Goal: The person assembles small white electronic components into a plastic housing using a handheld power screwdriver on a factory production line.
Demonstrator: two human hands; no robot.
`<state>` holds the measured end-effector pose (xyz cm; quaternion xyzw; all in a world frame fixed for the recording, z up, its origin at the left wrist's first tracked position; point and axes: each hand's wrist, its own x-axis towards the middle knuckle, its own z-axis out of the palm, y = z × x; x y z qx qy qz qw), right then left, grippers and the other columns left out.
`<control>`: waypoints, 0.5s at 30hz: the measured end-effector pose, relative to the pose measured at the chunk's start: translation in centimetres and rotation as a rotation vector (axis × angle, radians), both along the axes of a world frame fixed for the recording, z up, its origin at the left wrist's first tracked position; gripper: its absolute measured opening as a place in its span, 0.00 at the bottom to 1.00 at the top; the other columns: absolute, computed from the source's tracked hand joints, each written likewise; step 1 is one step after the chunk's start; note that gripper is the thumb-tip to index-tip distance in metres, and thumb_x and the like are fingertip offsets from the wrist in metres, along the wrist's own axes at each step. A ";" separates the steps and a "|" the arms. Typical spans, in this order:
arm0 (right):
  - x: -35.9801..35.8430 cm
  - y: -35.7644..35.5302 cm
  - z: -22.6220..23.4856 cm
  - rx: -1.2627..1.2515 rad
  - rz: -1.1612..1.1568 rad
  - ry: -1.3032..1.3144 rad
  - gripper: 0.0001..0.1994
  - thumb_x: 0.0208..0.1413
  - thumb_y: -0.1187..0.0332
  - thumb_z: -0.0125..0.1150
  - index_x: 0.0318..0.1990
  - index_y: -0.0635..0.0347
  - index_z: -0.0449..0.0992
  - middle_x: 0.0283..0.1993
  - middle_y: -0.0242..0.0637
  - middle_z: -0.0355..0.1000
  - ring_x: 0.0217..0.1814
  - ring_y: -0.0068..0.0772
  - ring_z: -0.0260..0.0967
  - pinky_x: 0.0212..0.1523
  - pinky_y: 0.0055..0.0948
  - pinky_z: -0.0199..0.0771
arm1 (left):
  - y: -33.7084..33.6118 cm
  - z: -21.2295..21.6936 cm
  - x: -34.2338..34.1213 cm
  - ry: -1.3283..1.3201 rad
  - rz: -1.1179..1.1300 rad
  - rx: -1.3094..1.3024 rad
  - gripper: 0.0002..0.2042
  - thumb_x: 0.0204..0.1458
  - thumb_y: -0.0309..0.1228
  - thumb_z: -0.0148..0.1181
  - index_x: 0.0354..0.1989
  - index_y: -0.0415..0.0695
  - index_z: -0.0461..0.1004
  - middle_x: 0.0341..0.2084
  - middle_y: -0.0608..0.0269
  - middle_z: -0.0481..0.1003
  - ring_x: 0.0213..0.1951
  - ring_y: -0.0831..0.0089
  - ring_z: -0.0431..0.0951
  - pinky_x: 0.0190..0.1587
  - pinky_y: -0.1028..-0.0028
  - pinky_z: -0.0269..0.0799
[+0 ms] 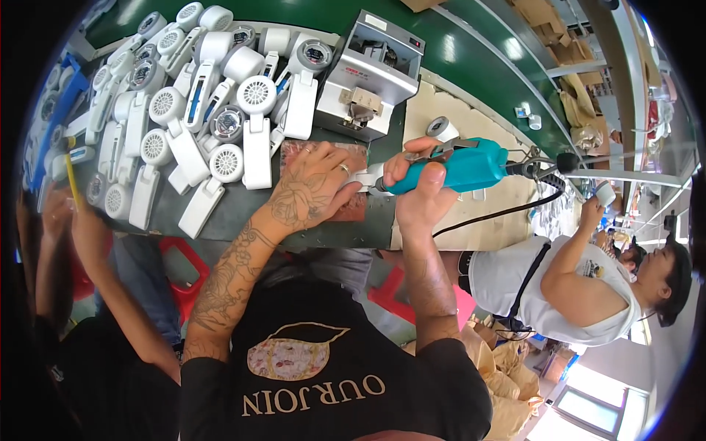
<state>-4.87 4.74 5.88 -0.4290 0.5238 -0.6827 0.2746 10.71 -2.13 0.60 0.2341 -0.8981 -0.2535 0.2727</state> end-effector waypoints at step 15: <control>0.4 0.0 -2.9 -0.116 0.049 -0.085 0.25 0.59 0.47 0.64 0.37 0.63 0.65 0.22 0.35 0.63 0.21 0.30 0.62 0.23 0.31 0.66 | -0.3 -0.1 -0.3 0.027 -0.004 -0.013 0.16 0.54 0.36 0.62 0.48 0.43 0.77 0.49 0.63 0.73 0.48 0.62 0.71 0.53 0.63 0.66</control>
